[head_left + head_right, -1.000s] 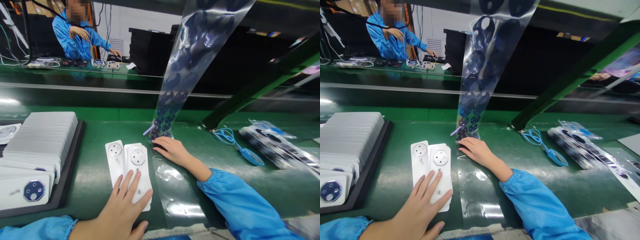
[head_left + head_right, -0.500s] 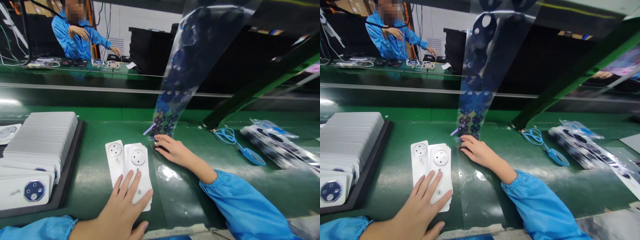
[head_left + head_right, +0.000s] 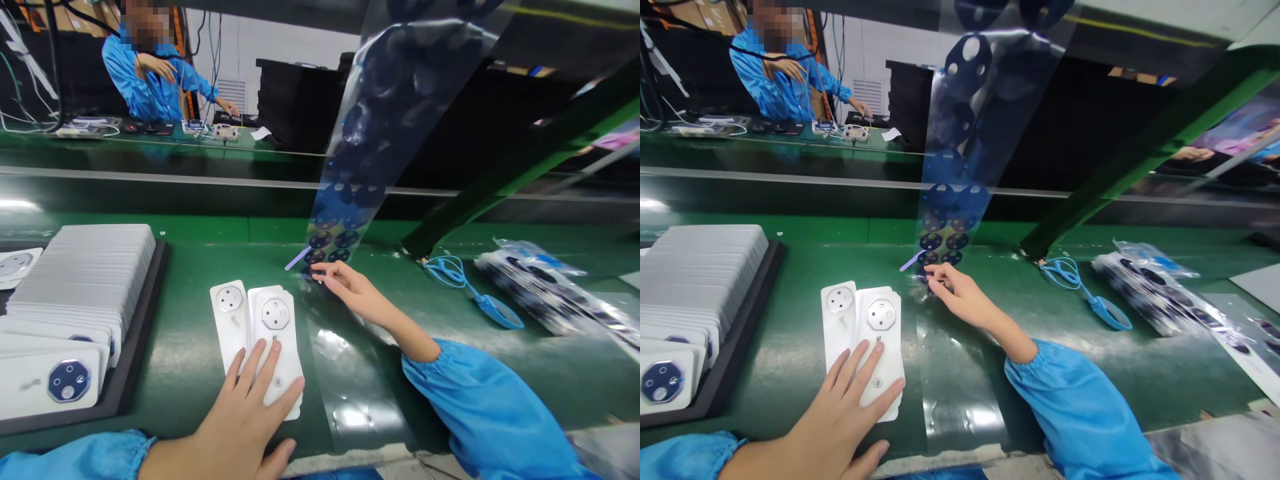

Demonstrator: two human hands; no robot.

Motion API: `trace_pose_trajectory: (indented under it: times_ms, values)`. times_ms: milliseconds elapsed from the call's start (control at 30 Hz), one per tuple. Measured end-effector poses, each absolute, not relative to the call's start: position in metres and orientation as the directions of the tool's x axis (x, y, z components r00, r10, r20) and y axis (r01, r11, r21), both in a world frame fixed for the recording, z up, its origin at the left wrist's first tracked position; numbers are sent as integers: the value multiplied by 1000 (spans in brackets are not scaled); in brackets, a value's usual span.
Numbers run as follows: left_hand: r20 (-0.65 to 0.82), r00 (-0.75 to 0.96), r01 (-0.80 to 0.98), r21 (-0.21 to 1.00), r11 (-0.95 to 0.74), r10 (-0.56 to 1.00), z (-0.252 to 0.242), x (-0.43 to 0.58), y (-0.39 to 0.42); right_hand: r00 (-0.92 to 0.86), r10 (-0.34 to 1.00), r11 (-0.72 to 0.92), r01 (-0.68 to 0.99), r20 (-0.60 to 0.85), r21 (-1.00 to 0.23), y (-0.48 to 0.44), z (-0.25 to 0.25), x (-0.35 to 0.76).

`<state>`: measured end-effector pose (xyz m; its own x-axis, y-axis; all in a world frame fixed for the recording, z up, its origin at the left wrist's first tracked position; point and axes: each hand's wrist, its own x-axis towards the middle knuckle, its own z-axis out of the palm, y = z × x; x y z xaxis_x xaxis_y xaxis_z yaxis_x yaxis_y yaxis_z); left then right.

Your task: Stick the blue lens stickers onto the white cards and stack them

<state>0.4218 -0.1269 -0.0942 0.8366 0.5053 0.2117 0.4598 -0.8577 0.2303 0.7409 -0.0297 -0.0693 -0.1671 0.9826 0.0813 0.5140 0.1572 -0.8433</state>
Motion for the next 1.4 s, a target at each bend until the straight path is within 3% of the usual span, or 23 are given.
trace_pose_trajectory:
  times_ms: [133,267,400,500,767,1000,1400]
  values:
    - [209,833,469,227,-854,513,-94,423,-128,-60,998,10,290,-8,-957,-28,-63,741]
    - [201,838,466,218,-857,507,-94,423,-129,11,993,-116,16,-116,-993,-32,-56,723]
    - [216,836,468,199,-861,504,-95,422,-130,-117,964,-252,-136,-237,-958,-33,-49,685]
    - [227,837,466,184,-865,499,-95,423,-129,-203,950,-265,-116,-238,-957,-29,-48,660]
    - [254,829,478,141,-867,498,-93,423,-126,-155,951,-279,-51,-269,-959,-28,-60,661]
    - [246,835,481,109,-870,492,-89,424,-124,-153,975,-160,38,-164,-986,-29,-64,663]
    - [184,841,477,190,-858,508,-84,425,-123,-186,977,-90,82,-104,-993,-24,-74,665]
